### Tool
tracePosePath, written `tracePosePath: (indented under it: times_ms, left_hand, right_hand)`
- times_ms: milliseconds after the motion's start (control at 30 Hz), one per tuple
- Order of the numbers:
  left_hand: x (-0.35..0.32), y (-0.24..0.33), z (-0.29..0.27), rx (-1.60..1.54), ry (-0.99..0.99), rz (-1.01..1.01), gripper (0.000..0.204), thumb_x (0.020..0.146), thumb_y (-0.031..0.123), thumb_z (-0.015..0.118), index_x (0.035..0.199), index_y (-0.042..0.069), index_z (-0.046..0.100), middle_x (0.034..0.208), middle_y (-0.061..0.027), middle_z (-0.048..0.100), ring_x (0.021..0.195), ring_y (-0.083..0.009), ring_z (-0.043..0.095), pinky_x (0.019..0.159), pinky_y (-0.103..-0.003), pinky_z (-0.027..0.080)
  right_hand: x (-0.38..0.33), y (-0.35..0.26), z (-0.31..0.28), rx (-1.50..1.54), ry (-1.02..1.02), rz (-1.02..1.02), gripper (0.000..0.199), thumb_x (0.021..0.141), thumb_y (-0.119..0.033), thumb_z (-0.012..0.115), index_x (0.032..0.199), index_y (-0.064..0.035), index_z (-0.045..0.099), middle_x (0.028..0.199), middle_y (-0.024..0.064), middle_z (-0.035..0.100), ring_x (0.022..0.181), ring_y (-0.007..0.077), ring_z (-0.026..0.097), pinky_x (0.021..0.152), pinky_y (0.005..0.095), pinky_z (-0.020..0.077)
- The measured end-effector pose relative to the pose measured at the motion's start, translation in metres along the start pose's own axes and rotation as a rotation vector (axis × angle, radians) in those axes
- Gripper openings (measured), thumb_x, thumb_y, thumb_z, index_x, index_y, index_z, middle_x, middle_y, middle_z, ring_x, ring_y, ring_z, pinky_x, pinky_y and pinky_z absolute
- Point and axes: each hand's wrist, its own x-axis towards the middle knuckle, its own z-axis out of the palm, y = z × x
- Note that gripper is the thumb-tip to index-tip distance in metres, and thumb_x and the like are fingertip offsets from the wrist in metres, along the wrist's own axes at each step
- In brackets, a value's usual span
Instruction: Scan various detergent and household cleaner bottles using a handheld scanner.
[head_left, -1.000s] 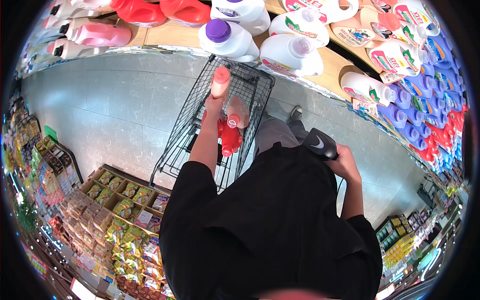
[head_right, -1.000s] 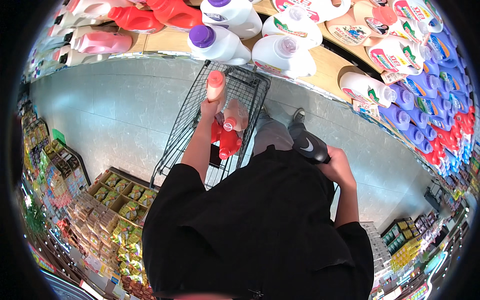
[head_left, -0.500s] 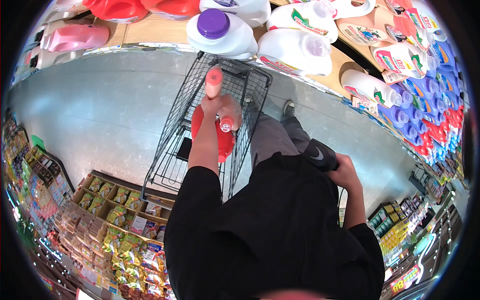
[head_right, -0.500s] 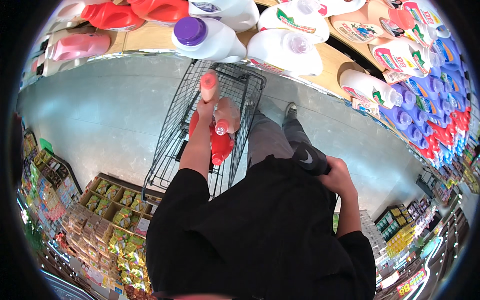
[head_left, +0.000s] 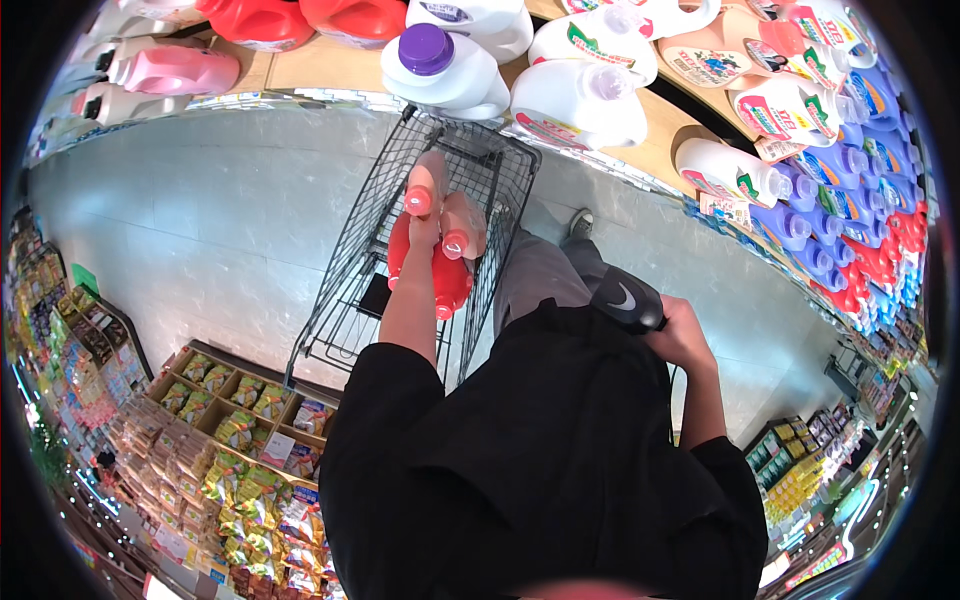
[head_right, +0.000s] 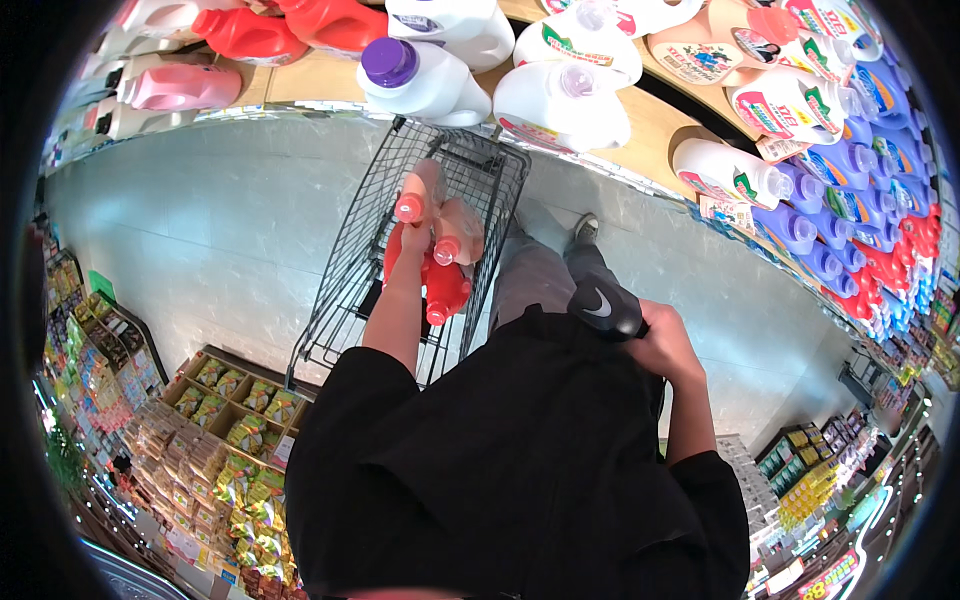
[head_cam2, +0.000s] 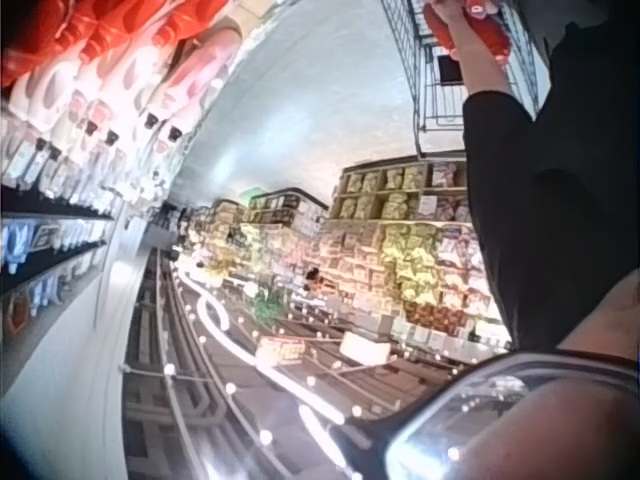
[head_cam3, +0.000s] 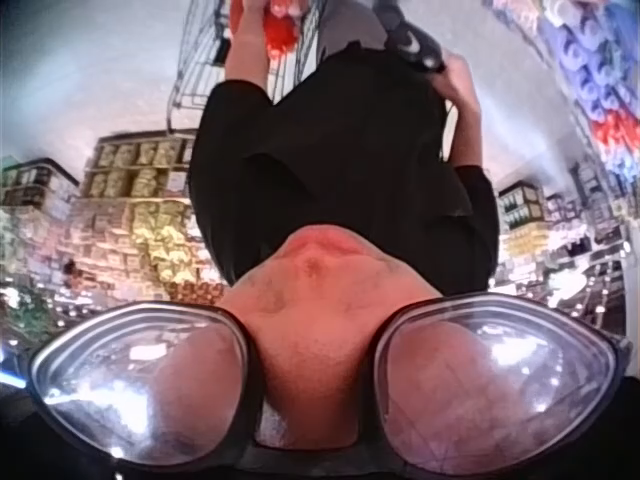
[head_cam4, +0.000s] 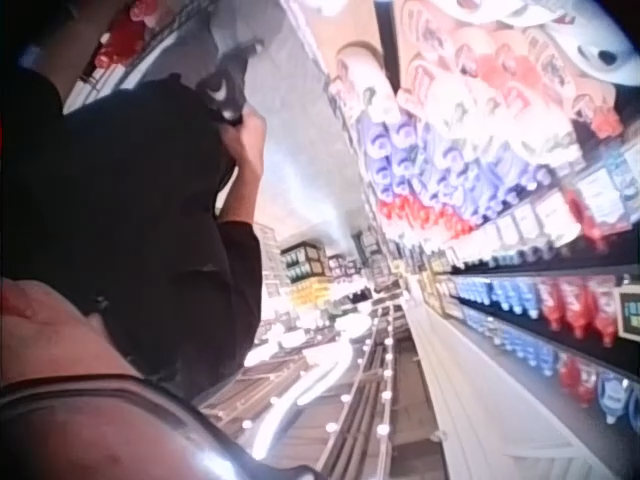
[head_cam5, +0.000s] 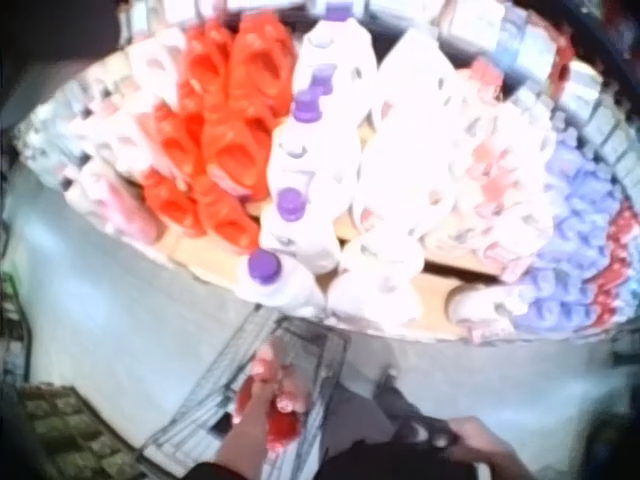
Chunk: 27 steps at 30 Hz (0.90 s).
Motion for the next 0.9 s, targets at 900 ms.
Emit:
tracePosePath:
  times_ms: [900]
  left_hand:
    - [-0.232, 0.189, 0.078, -0.062, -0.439, 0.641, 0.025, 0.091, 0.008, 0.063, 0.112, -0.001, 0.057, 0.089, -0.0111, 0.072, 0.075, -0.0113, 0.063, 0.065, -0.027, 0.052]
  right_hand:
    - [-0.013, 0.079, -0.109, 0.265, 0.262, -0.450, 0.036, 0.072, -0.011, 0.078, 0.107, -0.0009, 0.070, 0.088, 0.0127, 0.072, 0.081, 0.0123, 0.064, 0.078, 0.0326, 0.0518]
